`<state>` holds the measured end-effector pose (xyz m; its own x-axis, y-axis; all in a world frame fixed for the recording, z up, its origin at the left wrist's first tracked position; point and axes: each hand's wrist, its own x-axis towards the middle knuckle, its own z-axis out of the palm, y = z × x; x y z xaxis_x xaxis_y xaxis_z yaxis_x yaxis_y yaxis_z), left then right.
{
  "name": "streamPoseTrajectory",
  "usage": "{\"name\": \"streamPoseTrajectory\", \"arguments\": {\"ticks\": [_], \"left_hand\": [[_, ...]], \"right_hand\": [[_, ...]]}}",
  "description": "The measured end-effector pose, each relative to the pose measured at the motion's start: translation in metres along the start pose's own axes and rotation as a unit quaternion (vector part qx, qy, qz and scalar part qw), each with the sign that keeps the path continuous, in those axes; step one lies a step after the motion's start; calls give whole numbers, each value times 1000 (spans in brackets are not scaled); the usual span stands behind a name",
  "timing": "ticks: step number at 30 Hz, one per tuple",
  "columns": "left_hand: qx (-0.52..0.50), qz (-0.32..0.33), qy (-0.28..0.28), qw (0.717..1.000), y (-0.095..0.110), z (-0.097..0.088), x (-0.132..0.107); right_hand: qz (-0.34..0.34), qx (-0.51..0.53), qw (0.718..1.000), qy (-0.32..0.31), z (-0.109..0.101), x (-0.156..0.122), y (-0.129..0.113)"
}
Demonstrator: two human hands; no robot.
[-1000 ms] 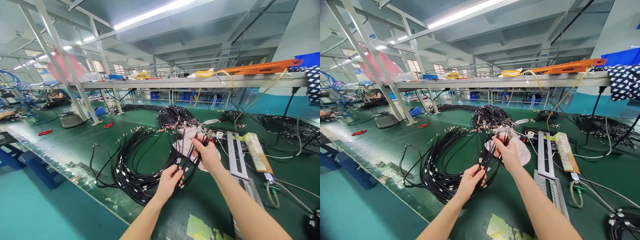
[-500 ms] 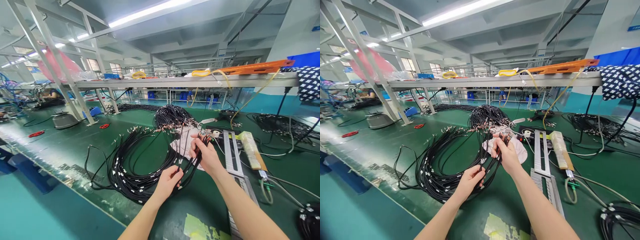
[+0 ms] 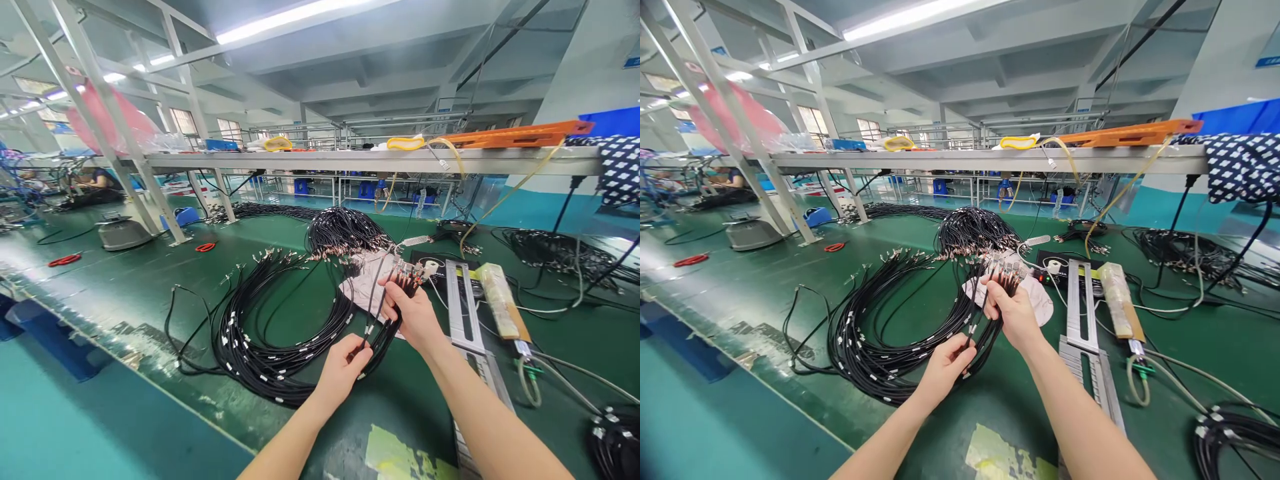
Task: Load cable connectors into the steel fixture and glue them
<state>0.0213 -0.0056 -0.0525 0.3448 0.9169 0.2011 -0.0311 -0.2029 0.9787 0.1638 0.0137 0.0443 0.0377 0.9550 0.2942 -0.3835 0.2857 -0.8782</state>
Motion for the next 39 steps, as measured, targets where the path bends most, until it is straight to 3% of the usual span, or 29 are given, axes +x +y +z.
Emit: {"name": "streamPoseTrajectory", "arguments": {"ticks": [11, 14, 19, 22, 25, 31, 35, 39], "left_hand": [[11, 22, 43, 999, 13, -8, 7], [26, 34, 101, 994, 25, -31, 26], [95, 64, 275, 955, 55, -92, 87], [150, 34, 253, 955, 62, -102, 115], [185, 3, 149, 971, 57, -78, 113], [118, 0, -130, 984, 56, 7, 60], [-7, 1, -174, 985, 61, 40, 48], [-56, -19, -164, 985, 55, 52, 44]], "right_hand": [[-7, -1, 998, 60, -7, 0, -3], [-14, 10, 997, 73, -10, -3, -5], [27, 32, 998, 49, -11, -16, -12], [34, 40, 997, 63, -11, -23, -15], [33, 37, 995, 81, -14, -25, -14], [41, 7, 993, 106, -26, -26, -4], [74, -14, 993, 92, -34, -34, -3], [107, -24, 992, 61, -44, -44, -6]]}}
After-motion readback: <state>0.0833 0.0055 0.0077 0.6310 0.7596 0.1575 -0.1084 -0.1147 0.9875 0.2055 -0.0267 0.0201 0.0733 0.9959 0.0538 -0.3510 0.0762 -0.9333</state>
